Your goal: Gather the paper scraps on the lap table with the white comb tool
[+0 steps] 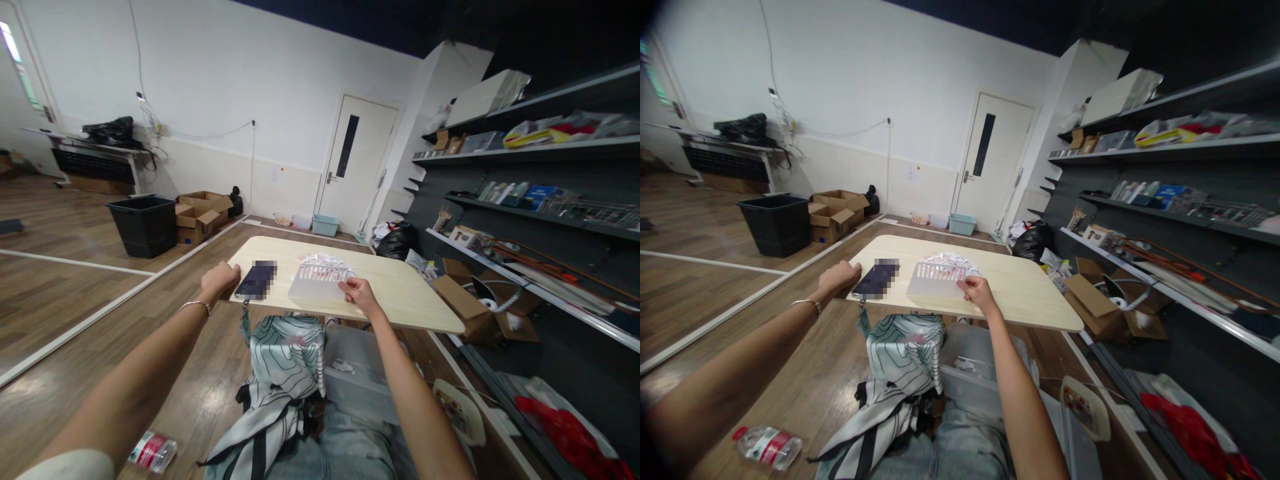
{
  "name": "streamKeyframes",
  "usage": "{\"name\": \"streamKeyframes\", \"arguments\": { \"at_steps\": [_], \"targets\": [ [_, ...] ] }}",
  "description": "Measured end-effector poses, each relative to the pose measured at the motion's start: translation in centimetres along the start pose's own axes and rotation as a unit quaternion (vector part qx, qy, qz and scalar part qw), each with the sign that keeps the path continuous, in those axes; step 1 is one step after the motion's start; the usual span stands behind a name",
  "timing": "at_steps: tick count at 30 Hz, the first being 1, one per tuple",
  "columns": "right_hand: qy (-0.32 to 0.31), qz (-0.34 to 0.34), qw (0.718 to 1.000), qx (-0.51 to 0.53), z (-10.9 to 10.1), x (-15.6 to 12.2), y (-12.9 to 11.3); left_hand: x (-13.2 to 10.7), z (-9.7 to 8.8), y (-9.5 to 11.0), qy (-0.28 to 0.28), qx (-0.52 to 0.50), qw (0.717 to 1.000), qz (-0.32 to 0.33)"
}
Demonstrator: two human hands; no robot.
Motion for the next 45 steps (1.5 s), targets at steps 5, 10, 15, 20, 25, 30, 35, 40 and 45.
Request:
{"name": "streamKeyframes", "arguments": {
  "at_steps": [5, 10, 15, 20, 25, 30, 35, 40, 45],
  "targets": [
    [-0.014, -0.002, 1.000, -0.009, 0.15, 0.14, 0.20, 0.01, -0.08, -0.04, 0.003, 0.000, 1.000, -0.004],
    [-0.007, 0.004, 1.000, -0.007, 0.08, 0.04, 0.13, 0.03, -0.04, -0.09, -0.001, -0.004, 1.000, -0.007],
    [-0.015, 0.009, 1.000, -0.013, 0.12, -0.18, -0.01, 0.00, -0.06, -0.12, 0.004, -0.005, 1.000, -0.007],
    [-0.020, 0.016, 1.000, -0.018, 0.23, -0.20, 0.16, -0.13, -0.13, -0.10, 0.003, -0.007, 1.000, -0.008],
    [-0.047, 0.008, 0.999, -0.025, 0.57, -0.18, 0.03, -0.21, -0.26, -0.01, 0.012, -0.007, 1.000, -0.008],
    [-0.058, 0.016, 0.998, -0.033, 0.40, -0.50, -0.24, -0.26, -0.32, 0.04, -0.001, -0.009, 1.000, -0.011],
    [-0.030, 0.019, 0.999, 0.020, 0.04, -0.47, -0.35, -0.33, -0.34, 0.03, -0.005, -0.007, 1.000, -0.010],
    [-0.005, 0.010, 0.999, 0.034, -0.04, -0.31, -0.43, -0.41, -0.31, 0.08, -0.005, -0.008, 1.000, -0.008],
    [-0.050, 0.009, 0.998, -0.037, 0.55, -0.45, -0.55, -0.48, -0.42, 0.11, -0.003, -0.012, 1.000, -0.009]
  ]
}}
Point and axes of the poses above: each hand's wrist, its own x-axis towards the middle knuckle, its own z-axis out of the palm, y = z × x, the point moved 6 cm from there along x, towards the middle knuckle, and after that the axes turned 8 degrees about x, right-handed, at the moved point
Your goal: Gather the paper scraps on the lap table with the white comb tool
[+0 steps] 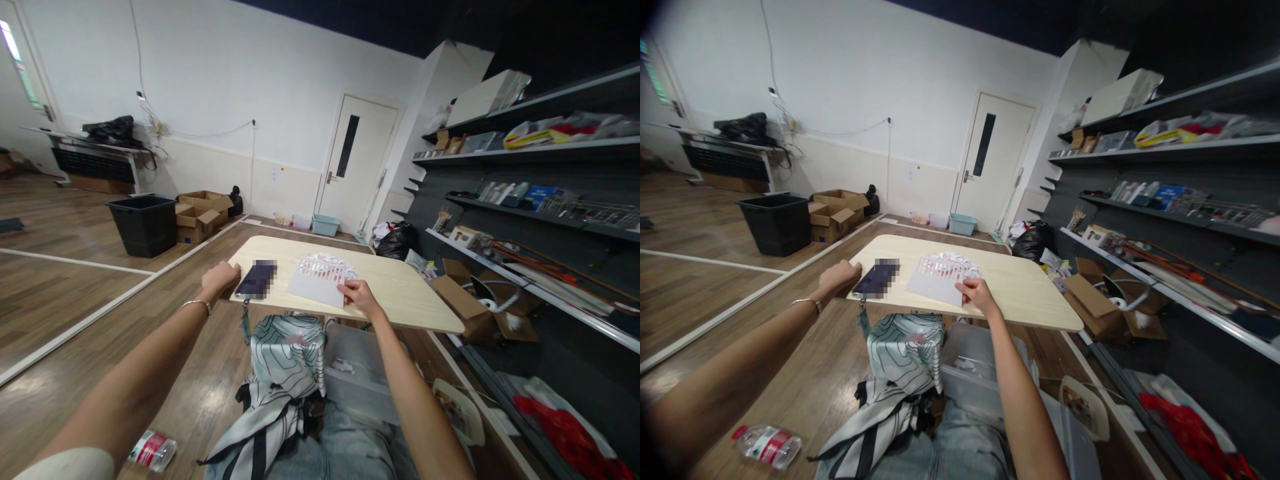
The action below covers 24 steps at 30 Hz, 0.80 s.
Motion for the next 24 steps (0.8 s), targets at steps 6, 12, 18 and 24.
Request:
{"name": "streamKeyframes", "arguments": {
  "at_steps": [6, 12, 18, 24],
  "targets": [
    [-0.017, -0.001, 1.000, -0.019, 0.2, 0.0, 0.0, 0.1, 0.0, 0.0, -0.002, 0.006, 1.000, 0.002],
    [0.004, 0.016, 1.000, 0.020, -0.1, -0.1, 0.4, 0.4, 0.2, -0.1, -0.005, 0.009, 1.000, 0.004],
    [-0.015, 0.006, 1.000, -0.004, 0.4, -0.4, -0.7, 0.3, 0.1, -0.1, -0.002, 0.006, 1.000, 0.006],
    [-0.047, -0.004, 0.998, -0.039, 1.0, -0.5, -1.4, 0.3, 0.2, -0.2, -0.002, 0.003, 1.000, 0.004]
  ]
}}
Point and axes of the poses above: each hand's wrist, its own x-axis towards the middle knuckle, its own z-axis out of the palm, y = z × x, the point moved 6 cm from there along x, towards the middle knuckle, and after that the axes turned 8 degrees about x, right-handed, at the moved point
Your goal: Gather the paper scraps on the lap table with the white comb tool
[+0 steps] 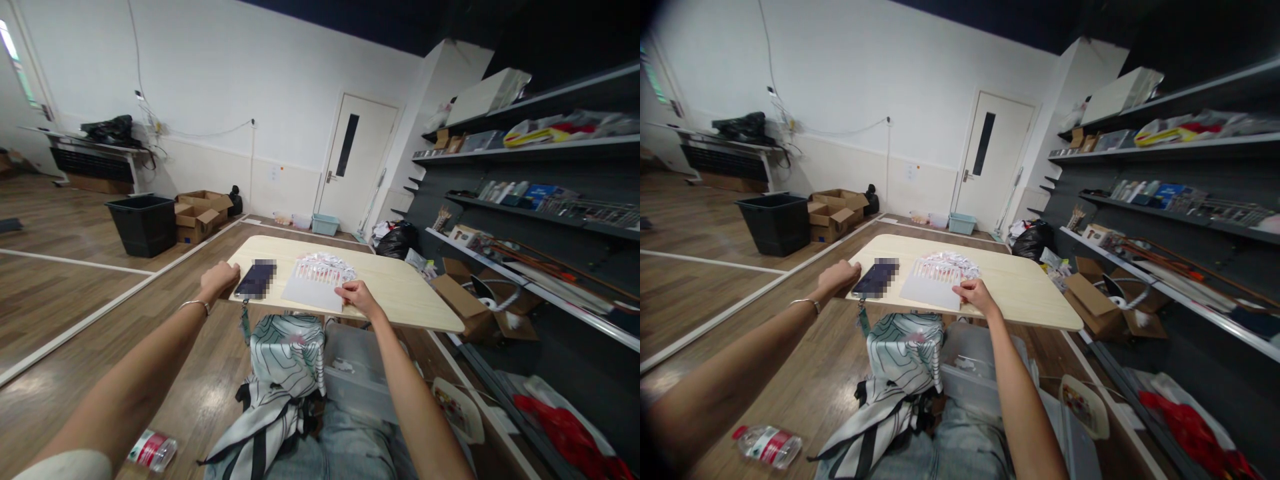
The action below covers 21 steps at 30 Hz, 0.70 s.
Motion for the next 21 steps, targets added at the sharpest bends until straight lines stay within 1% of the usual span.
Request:
{"name": "streamKeyframes", "arguments": {
  "at_steps": [9, 16, 19, 21],
  "targets": [
    [-0.014, -0.002, 1.000, -0.008, -0.02, -0.08, 0.31, -0.02, -0.02, -0.02, 0.004, 0.000, 1.000, 0.001],
    [-0.047, 0.006, 0.999, -0.019, 0.21, -0.17, 0.62, -0.27, -0.18, 0.10, 0.008, 0.003, 1.000, 0.001],
    [-0.038, 0.007, 0.999, -0.011, -0.05, -0.19, 0.76, -0.31, -0.19, 0.08, 0.011, 0.003, 1.000, 0.003],
    [-0.013, 0.007, 1.000, 0.010, -0.42, -0.14, 0.86, -0.30, -0.15, 0.04, 0.009, 0.004, 1.000, 0.001]
  ]
}}
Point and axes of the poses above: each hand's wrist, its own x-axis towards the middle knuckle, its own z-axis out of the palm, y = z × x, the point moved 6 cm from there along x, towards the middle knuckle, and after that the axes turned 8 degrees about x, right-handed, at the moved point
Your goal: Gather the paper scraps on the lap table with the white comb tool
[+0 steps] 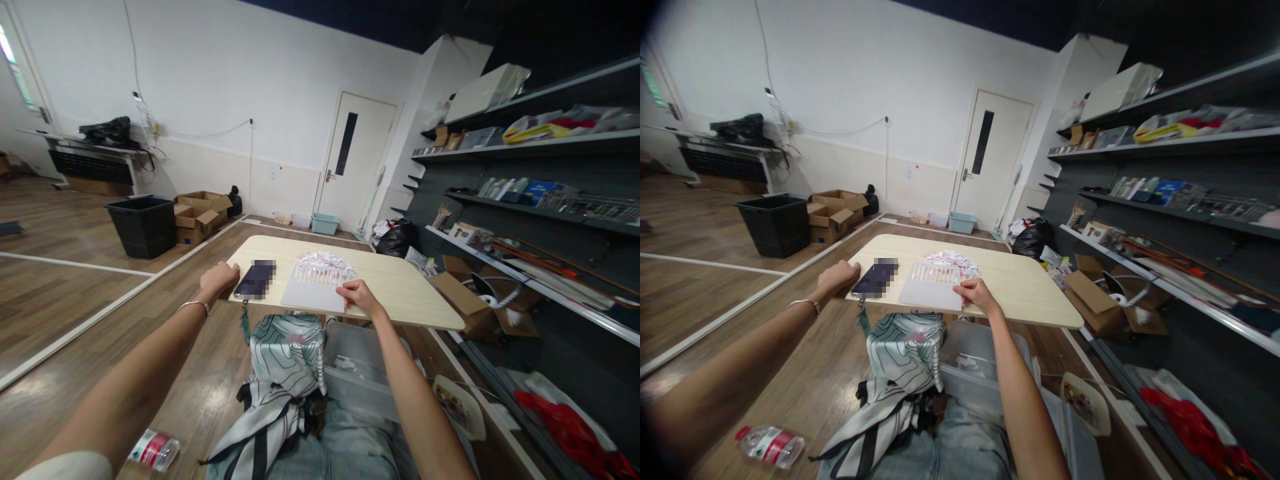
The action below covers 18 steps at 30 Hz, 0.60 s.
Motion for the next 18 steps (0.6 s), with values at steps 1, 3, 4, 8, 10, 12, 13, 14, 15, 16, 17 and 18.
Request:
{"name": "streamKeyframes", "arguments": {
  "at_steps": [1, 3, 4, 8, 10, 12, 13, 14, 15, 16, 17, 18],
  "targets": [
    [0.019, -0.002, 1.000, 0.015, -0.24, 0.02, 0.04, 0.01, 0.02, -0.02, -0.002, 0.000, 1.000, -0.001],
    [0.065, -0.008, 0.997, 0.047, -0.75, 0.06, 0.12, 0.04, 0.08, -0.03, -0.006, 0.000, 1.000, -0.003],
    [0.086, -0.011, 0.994, 0.059, -0.94, 0.06, 0.14, 0.05, 0.09, -0.01, -0.007, -0.001, 1.000, -0.002],
    [0.082, -0.008, 0.995, 0.049, -0.61, 0.13, 0.19, 0.03, 0.03, 0.03, -0.004, -0.005, 1.000, -0.003],
    [0.063, -0.003, 0.997, 0.032, -0.31, 0.15, 0.20, 0.00, 0.00, 0.03, -0.005, -0.006, 1.000, -0.003],
    [0.063, 0.000, 0.997, 0.033, -0.32, 0.14, 0.23, 0.00, 0.00, 0.05, -0.007, -0.006, 1.000, -0.002],
    [0.067, 0.001, 0.997, 0.039, -0.41, 0.14, 0.26, 0.01, -0.01, 0.04, -0.007, -0.005, 1.000, -0.003],
    [0.074, 0.001, 0.996, 0.046, -0.53, 0.14, 0.30, 0.01, 0.00, 0.05, -0.007, -0.005, 1.000, -0.003],
    [0.081, 0.001, 0.995, 0.055, -0.66, 0.14, 0.35, 0.02, 0.00, 0.04, -0.007, -0.005, 1.000, -0.003],
    [0.089, 0.000, 0.994, 0.066, -0.81, 0.16, 0.39, 0.03, 0.01, 0.05, -0.007, -0.004, 1.000, -0.003],
    [0.100, -0.003, 0.992, 0.077, -0.98, 0.17, 0.41, 0.03, 0.01, 0.06, -0.007, -0.004, 1.000, -0.003],
    [0.112, -0.006, 0.990, 0.088, -1.14, 0.18, 0.44, 0.02, 0.01, 0.06, -0.006, -0.004, 1.000, -0.002]
  ]
}}
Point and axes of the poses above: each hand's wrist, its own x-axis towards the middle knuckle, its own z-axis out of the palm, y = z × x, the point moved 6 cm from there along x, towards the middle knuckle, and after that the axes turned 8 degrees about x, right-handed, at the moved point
